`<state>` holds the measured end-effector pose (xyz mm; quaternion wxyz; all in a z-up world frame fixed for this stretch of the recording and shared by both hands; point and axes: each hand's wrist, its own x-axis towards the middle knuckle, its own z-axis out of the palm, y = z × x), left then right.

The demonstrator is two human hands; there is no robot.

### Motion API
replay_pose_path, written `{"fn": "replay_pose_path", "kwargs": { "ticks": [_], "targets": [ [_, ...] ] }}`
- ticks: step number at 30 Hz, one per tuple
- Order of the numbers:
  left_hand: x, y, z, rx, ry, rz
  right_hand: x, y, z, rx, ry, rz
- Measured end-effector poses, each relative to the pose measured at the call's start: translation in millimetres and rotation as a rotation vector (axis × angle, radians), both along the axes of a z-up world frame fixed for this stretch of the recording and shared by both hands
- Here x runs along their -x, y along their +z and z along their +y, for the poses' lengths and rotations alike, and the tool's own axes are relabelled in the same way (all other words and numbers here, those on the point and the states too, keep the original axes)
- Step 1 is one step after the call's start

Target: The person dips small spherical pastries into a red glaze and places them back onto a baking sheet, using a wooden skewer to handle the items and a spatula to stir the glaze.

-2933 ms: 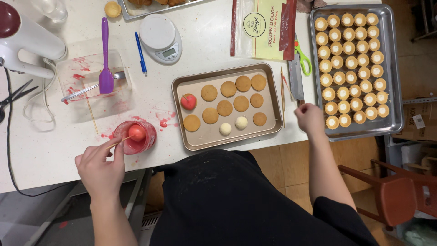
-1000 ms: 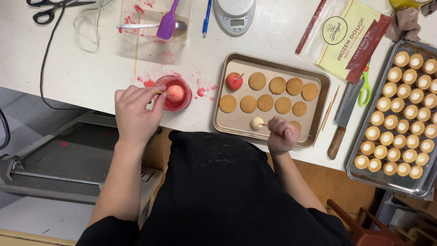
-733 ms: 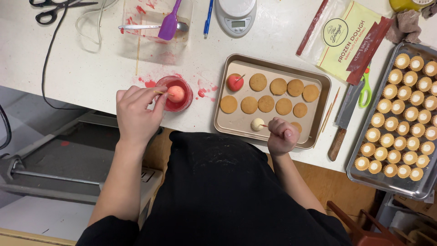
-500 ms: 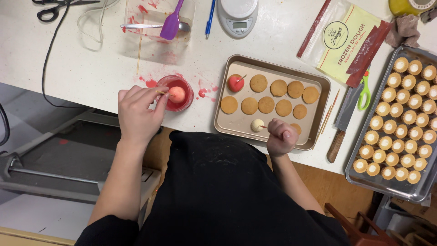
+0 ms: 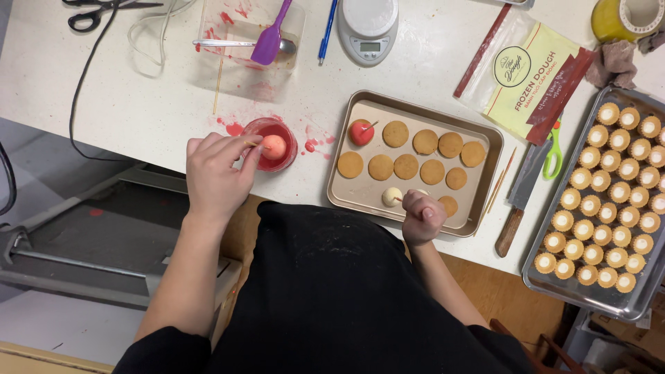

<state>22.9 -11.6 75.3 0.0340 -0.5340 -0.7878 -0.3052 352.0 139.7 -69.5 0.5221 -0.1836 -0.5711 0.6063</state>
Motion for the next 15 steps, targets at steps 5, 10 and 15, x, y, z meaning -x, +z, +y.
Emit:
{"fn": "replay_pose_path", "kwargs": {
  "ticks": [5,10,15],
  "targets": [
    [-0.7,0.2,0.4,-0.013,-0.001,-0.005,-3.4,-13.8,1.4,0.022,0.029,-0.010],
    [-1.4,0.7,1.7,-0.006,-0.002,-0.035,-14.3,-22.5,1.9,0.046,-0.005,-0.057],
    [-0.1,5.2,-0.3,-0.032,0.010,-0.033,-34.0,1.2,3.0,-0.415,-0.136,-0.490]
  ]
}}
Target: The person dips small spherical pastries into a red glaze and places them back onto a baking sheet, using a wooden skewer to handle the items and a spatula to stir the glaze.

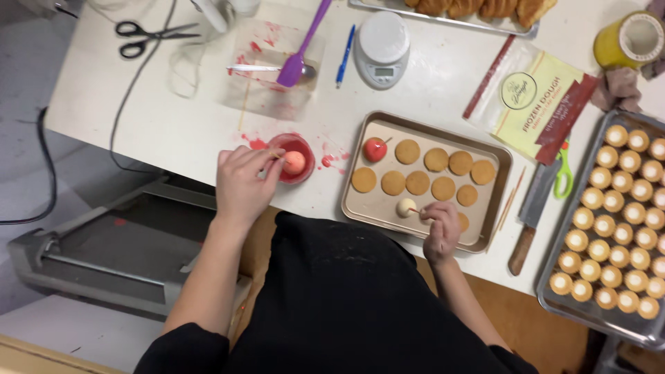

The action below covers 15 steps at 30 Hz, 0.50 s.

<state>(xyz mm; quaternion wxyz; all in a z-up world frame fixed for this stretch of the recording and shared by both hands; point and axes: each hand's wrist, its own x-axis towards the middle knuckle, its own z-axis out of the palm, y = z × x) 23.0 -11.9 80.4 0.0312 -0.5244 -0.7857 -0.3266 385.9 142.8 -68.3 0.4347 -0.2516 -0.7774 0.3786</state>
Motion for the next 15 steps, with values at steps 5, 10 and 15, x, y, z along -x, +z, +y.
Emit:
{"fn": "replay_pose_path", "kwargs": {
  "ticks": [5,10,15],
  "targets": [
    [3.5,-11.0,0.7,-0.011,-0.008,0.010,-7.8,9.7,7.3,0.026,-0.201,-0.290],
    [11.3,-41.1,10.8,0.158,0.020,-0.045,-12.1,46.1,18.1,0.089,-0.180,-0.413],
    [14.1,-66.9,18.5,0.239,-0.031,0.023,-20.4,89.9,18.5,0.126,-0.187,-0.255]
  ]
}}
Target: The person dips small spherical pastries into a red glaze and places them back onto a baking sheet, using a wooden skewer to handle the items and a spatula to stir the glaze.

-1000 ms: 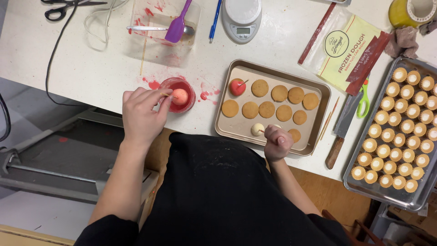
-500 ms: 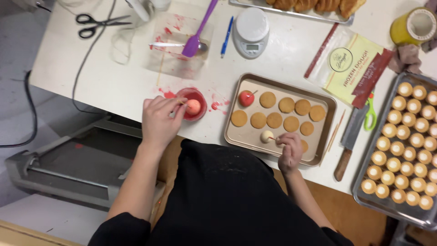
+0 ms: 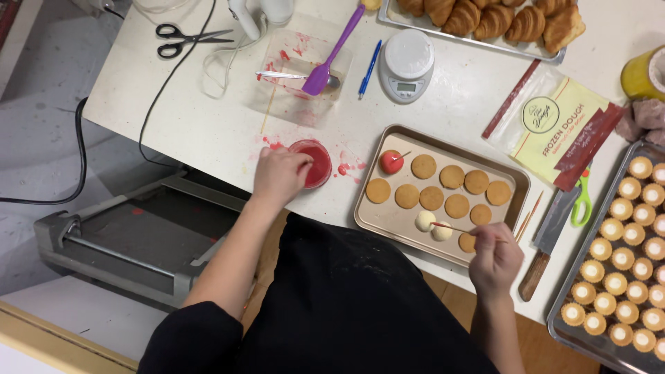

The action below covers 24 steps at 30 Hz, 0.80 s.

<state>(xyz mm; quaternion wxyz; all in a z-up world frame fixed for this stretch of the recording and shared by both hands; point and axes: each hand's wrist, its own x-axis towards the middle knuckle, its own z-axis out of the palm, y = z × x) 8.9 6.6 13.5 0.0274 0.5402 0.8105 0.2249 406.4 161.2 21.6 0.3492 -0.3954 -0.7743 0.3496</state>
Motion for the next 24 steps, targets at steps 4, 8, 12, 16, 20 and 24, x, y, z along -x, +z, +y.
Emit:
{"fn": "replay_pose_path", "kwargs": {
  "ticks": [4,8,12,16,20,24],
  "targets": [
    [-2.5,1.9,2.3,0.004,0.020,-0.015,-0.3,8.6,4.1,0.121,0.006,0.174],
    [-2.8,27.9,-5.5,-0.071,0.059,-0.057,3.4,4.9,5.5,0.143,0.028,0.278],
    [-4.7,51.6,-13.3,-0.180,0.068,-0.082,20.0,2.9,4.8,0.155,0.048,0.331],
    [-4.5,66.5,-19.1,-0.273,0.051,-0.105,48.5,17.2,-1.6,0.230,0.141,0.421],
    [-0.2,75.8,-26.4,-0.348,0.033,-0.131,87.8,34.7,-11.4,0.254,0.237,0.417],
    [8.4,78.2,-33.5,-0.391,0.013,-0.155,119.8,34.8,-22.0,0.258,0.261,0.391]
  ]
}}
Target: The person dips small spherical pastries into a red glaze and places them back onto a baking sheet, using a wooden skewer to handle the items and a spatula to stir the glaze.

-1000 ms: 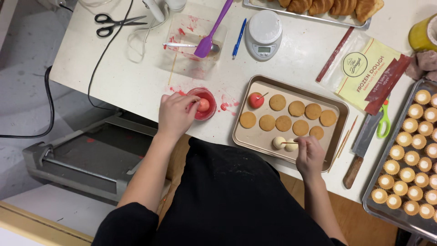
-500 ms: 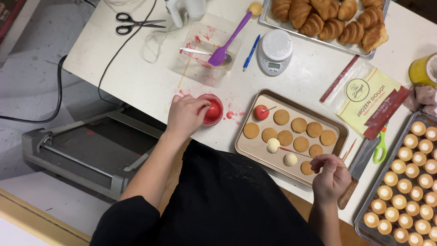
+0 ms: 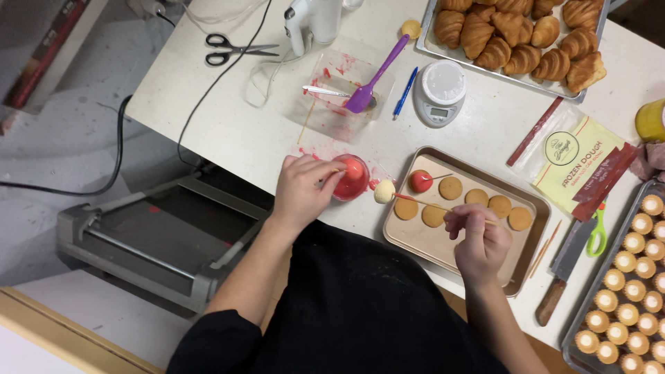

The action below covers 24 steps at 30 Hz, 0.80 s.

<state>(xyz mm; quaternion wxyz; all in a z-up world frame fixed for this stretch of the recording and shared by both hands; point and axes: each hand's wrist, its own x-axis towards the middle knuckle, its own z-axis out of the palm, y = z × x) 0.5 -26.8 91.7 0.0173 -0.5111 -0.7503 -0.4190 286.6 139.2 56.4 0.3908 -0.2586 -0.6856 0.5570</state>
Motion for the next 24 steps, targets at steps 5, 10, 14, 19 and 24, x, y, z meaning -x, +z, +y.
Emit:
{"fn": "replay_pose_path", "kwargs": {
  "ticks": [5,10,14,19,24],
  "targets": [
    [17.1,-4.4,-6.1,-0.027,-0.058,-0.057,17.6,-12.3,-10.8,0.120,-0.078,0.034],
    [41.0,-5.6,-2.5,-0.006,-0.157,-0.096,30.8,-10.0,-30.8,0.112,-0.190,-0.048],
    [54.1,-7.6,1.4,0.023,-0.245,-0.101,45.3,5.3,-48.6,-0.018,-0.188,-0.157],
    [64.3,-10.0,6.7,0.026,-0.360,-0.074,76.6,30.2,-63.4,-0.364,-0.167,-0.440],
    [70.8,-9.0,12.0,0.013,-0.441,-0.056,105.9,39.2,-66.4,-0.507,-0.091,-0.402]
  ]
}}
